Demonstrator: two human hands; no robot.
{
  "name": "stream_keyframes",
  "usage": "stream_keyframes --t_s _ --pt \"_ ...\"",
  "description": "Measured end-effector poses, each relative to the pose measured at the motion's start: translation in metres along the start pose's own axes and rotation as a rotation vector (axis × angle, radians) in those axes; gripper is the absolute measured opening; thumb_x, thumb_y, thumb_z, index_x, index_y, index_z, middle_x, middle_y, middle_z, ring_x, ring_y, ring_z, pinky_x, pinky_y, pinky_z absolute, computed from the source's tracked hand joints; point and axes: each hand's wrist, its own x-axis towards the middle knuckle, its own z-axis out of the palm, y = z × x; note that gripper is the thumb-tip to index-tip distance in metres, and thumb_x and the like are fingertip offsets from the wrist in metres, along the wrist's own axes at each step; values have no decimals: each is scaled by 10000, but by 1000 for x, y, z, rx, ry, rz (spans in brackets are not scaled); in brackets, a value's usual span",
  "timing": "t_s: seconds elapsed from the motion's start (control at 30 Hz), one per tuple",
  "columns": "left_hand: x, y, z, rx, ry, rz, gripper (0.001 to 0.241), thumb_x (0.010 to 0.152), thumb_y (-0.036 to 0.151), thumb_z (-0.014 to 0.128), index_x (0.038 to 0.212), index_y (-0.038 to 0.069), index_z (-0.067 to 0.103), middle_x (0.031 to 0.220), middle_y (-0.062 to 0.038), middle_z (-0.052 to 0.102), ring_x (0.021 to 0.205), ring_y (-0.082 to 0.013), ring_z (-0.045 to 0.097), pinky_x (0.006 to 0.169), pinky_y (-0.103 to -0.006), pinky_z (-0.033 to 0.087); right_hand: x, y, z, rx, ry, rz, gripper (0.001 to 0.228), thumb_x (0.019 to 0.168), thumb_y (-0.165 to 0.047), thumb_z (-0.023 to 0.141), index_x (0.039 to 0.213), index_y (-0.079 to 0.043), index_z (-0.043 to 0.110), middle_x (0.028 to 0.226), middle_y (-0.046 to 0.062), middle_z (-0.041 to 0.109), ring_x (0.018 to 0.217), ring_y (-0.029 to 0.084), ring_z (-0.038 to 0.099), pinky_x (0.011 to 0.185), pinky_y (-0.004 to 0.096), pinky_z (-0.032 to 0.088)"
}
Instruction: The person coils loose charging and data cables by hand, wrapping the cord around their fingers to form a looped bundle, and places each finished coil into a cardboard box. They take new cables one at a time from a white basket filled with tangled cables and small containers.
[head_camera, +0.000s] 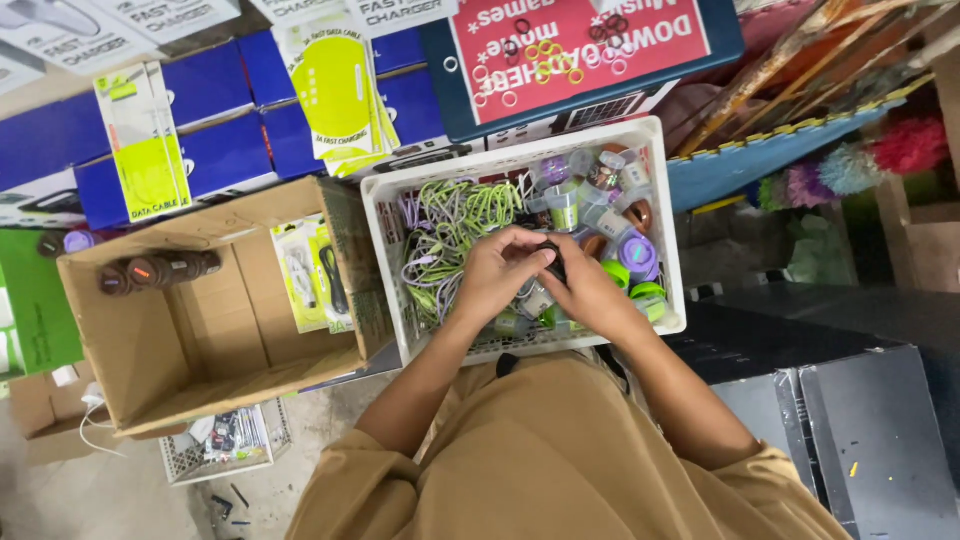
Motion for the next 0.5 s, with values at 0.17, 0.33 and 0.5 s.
stream_keyframes --t_s 0.17,0.33,0.5 --pt "32 46 19 181 -109 26 262 934 227 763 1090 24 707 958 -60 760 825 -102 701 749 -268 573 2 31 -13 145 89 -17 385 1032 -162 629 1352 -9 480 1165 188 663 1081 320 669 919 396 520" --pt "95 80 27 443 -132 253 314 1002 346 673 1133 62 708 982 -52 765 817 -160 711 760 -312 556 8 31 -34 489 97 281 344 1030 -209 611 1321 -62 502 944 9 519 755 114 489 638 281 455" --pt "177 97 28 871 128 586 181 962 186 677 1116 108 730 1036 -97 739 983 -281 684 855 -433 513 6 28 -39 904 27 392 328 1051 -255 550 1336 -116 466 847 -1 430 675 86 421 556 252 389"
